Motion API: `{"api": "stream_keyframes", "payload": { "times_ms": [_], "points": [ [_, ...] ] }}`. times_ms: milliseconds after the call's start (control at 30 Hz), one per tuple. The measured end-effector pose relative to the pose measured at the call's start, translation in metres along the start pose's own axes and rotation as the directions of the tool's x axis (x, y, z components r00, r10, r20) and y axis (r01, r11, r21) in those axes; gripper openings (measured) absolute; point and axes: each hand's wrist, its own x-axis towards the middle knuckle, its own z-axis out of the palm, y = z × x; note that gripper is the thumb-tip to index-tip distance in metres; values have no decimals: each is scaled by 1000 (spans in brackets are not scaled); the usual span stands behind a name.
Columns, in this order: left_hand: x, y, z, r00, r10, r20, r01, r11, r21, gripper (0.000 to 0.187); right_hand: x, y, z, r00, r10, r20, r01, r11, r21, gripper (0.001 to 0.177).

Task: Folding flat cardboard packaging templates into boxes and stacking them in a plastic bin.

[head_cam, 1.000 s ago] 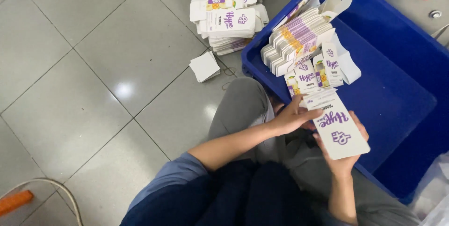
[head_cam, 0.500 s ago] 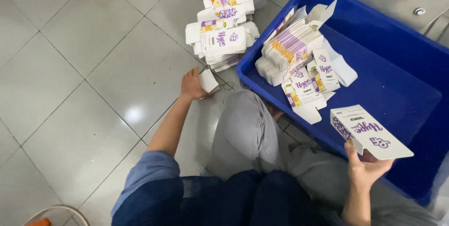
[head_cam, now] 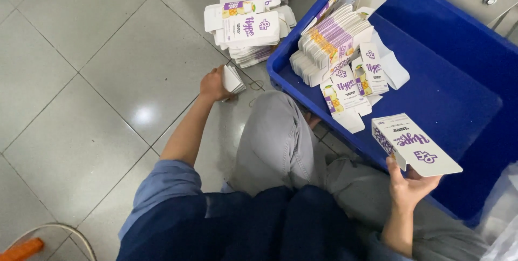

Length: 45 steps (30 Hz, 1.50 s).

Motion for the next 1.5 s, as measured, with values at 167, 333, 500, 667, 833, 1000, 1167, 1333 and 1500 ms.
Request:
{"api": "stream_keyframes", "payload": {
  "times_ms": [167,333,500,667,833,1000,1167,1333,1500],
  "points": [
    [-6,-2,-7,998,-50,34,50,999,20,128,3,-7,0,997,-72,24,73,996,-43,75],
    [-35,13,-68,932,153,-328,-218,960,-173,90,2,-14,-14,992,-56,-112,45,994,-102,65],
    [-74,141,-164,809,265,-525,-463,837,-291,101,1,-12,-45,951,-20,-310,24,1000,9,62],
    [-75,317,-137,811,406,-421,-569,716,-405,127,-4,-2,-64,834,-67,-548,75,997,-8,66],
    [-48,478,51,609,773,176,-773,628,-87,125,0,11,-68,743,-25,-669,98,993,72,73],
    [-55,539,145,631,698,338,-759,646,82,128,7,19,-67,752,90,-653,19,987,158,87],
    [-82,548,77,644,572,507,-662,750,-5,150,10,19,-71,775,114,-622,-32,989,142,95],
    [-121,487,-75,578,769,272,-709,639,-298,134,28,6,-66,862,63,-503,-281,885,-371,93],
    [-125,431,-67,603,650,-463,-751,267,-604,83,83,-43,-7,948,316,-38,-317,925,-211,100]
  ]
}}
